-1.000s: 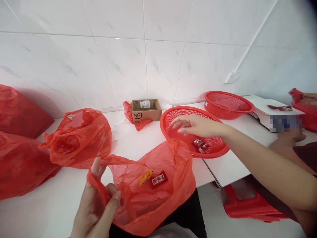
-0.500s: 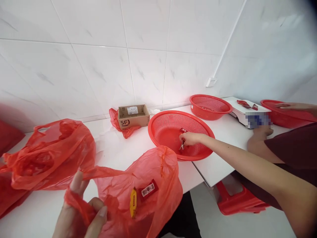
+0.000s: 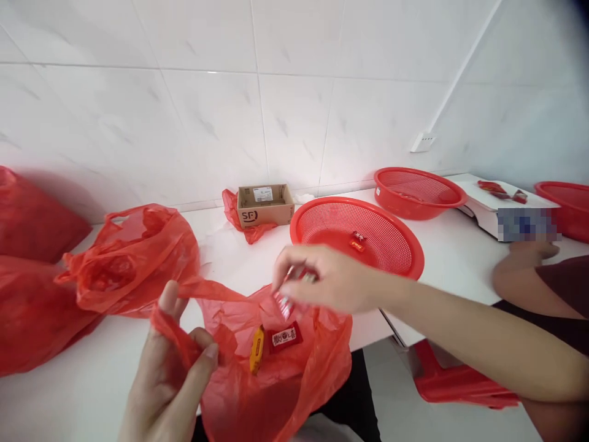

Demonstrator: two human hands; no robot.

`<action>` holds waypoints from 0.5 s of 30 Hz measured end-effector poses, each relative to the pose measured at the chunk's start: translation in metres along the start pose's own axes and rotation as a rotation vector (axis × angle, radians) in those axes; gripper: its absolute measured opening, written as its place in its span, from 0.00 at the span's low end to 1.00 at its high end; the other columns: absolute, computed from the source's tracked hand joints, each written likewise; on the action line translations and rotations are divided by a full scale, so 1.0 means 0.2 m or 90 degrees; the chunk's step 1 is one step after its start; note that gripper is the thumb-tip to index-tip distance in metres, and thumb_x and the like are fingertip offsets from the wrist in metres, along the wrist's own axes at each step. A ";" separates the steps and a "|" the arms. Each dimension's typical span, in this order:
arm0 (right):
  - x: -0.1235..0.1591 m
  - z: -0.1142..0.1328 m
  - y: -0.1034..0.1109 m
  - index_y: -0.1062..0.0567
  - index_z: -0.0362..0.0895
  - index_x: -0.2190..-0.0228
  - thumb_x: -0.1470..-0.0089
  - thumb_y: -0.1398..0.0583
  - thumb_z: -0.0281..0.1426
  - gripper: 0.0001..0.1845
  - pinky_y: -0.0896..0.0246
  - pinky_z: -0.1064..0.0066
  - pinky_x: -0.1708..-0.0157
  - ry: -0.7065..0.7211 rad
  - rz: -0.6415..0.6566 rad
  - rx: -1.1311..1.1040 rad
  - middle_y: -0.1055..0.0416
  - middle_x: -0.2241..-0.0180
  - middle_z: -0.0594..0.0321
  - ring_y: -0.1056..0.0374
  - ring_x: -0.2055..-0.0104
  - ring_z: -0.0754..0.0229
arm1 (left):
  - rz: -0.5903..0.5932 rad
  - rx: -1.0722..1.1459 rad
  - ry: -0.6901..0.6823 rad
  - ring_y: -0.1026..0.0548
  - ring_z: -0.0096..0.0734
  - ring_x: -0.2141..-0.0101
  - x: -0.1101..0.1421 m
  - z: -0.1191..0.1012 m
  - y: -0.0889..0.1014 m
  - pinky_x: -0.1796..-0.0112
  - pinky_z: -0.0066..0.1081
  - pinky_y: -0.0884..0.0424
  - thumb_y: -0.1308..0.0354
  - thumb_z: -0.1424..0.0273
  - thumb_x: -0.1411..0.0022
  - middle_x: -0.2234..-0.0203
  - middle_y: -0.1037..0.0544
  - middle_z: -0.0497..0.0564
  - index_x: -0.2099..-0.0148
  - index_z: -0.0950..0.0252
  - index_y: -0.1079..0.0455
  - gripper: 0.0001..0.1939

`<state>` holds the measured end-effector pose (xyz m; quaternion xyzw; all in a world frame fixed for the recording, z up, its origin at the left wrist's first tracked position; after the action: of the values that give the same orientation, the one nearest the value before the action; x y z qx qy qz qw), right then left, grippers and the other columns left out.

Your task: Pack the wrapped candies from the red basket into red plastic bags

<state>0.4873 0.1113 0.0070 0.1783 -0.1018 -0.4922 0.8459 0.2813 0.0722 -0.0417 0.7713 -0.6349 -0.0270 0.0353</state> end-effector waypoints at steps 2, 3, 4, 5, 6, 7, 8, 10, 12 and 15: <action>-0.03 0.01 -0.20 0.29 0.44 0.61 0.43 0.42 0.28 0.07 0.34 0.69 0.59 0.023 0.071 0.102 0.26 0.58 0.59 0.28 0.59 0.60 | 0.006 0.020 -0.006 0.29 0.31 0.63 0.00 0.00 0.01 0.58 0.30 0.29 0.34 0.59 0.49 0.39 0.36 0.41 0.34 0.40 0.46 0.42; -0.04 0.00 -0.26 0.28 0.44 0.59 0.43 0.42 0.27 0.09 0.35 0.67 0.56 0.025 0.099 0.153 0.27 0.55 0.57 0.29 0.55 0.58 | 0.004 0.028 -0.006 0.30 0.29 0.66 0.00 0.01 0.01 0.61 0.28 0.29 0.34 0.59 0.49 0.43 0.32 0.42 0.34 0.40 0.45 0.41; -0.05 -0.01 -0.28 0.28 0.44 0.58 0.43 0.42 0.27 0.10 0.36 0.66 0.54 0.020 0.116 0.188 0.27 0.53 0.55 0.30 0.53 0.57 | -0.003 0.033 -0.005 0.31 0.28 0.68 0.00 0.01 0.02 0.63 0.27 0.29 0.34 0.59 0.49 0.48 0.29 0.43 0.34 0.41 0.45 0.41; -0.06 -0.02 -0.28 0.28 0.44 0.57 0.42 0.43 0.28 0.11 0.36 0.65 0.53 0.016 0.120 0.201 0.27 0.53 0.56 0.30 0.53 0.57 | -0.011 0.036 -0.002 0.32 0.28 0.68 0.01 0.02 0.03 0.63 0.27 0.30 0.34 0.60 0.49 0.53 0.27 0.43 0.35 0.41 0.44 0.41; -0.06 -0.02 -0.23 0.27 0.45 0.56 0.41 0.44 0.28 0.11 0.36 0.66 0.54 0.013 0.111 0.194 0.26 0.53 0.57 0.30 0.54 0.57 | -0.019 0.037 -0.001 0.32 0.28 0.68 0.01 0.03 0.04 0.62 0.27 0.30 0.34 0.60 0.49 0.58 0.26 0.43 0.35 0.42 0.43 0.40; -0.07 -0.02 -0.16 0.27 0.45 0.57 0.40 0.45 0.30 0.11 0.35 0.66 0.55 0.015 0.084 0.173 0.25 0.55 0.59 0.29 0.55 0.59 | -0.023 0.036 0.000 0.32 0.29 0.68 0.01 0.04 0.05 0.61 0.27 0.31 0.33 0.60 0.49 0.62 0.26 0.43 0.35 0.42 0.43 0.40; -0.07 -0.02 -0.05 0.27 0.46 0.57 0.39 0.46 0.31 0.11 0.34 0.67 0.56 0.019 0.038 0.155 0.25 0.56 0.60 0.28 0.57 0.60 | -0.023 0.034 0.001 0.32 0.30 0.68 0.01 0.04 0.06 0.59 0.28 0.31 0.33 0.60 0.49 0.65 0.27 0.43 0.35 0.41 0.43 0.40; -0.08 -0.07 0.21 0.28 0.47 0.55 0.38 0.47 0.34 0.12 0.34 0.66 0.55 0.016 -0.080 0.166 0.25 0.56 0.60 0.28 0.57 0.60 | -0.015 0.031 0.005 0.32 0.31 0.67 0.02 0.04 0.06 0.58 0.29 0.31 0.34 0.59 0.48 0.69 0.29 0.43 0.35 0.41 0.44 0.40; -0.06 -0.20 0.48 0.30 0.49 0.49 0.39 0.45 0.35 0.17 0.37 0.63 0.50 -0.070 -0.181 0.310 0.29 0.50 0.59 0.32 0.49 0.57 | -0.005 0.028 0.011 0.33 0.30 0.68 0.02 0.04 0.06 0.58 0.29 0.32 0.35 0.59 0.46 0.70 0.31 0.42 0.34 0.41 0.45 0.39; 0.01 -0.52 0.75 0.37 0.45 0.41 0.50 0.34 0.36 0.36 0.40 0.57 0.48 -0.341 -0.143 0.505 0.40 0.40 0.48 0.38 0.42 0.45 | -0.003 0.032 -0.021 0.33 0.27 0.68 0.01 0.03 0.07 0.58 0.25 0.33 0.35 0.59 0.46 0.69 0.30 0.41 0.35 0.40 0.43 0.37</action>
<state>0.6446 0.1982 -0.0278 0.3635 -0.4755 -0.5324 0.5986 0.2678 0.0683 -0.0467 0.7730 -0.6339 -0.0239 0.0051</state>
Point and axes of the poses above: each hand's wrist, its own x-axis away from the middle knuckle, its own y-axis out of the back of the hand, z = x × y, the point moved 6 cm from there along -x, towards the middle knuckle
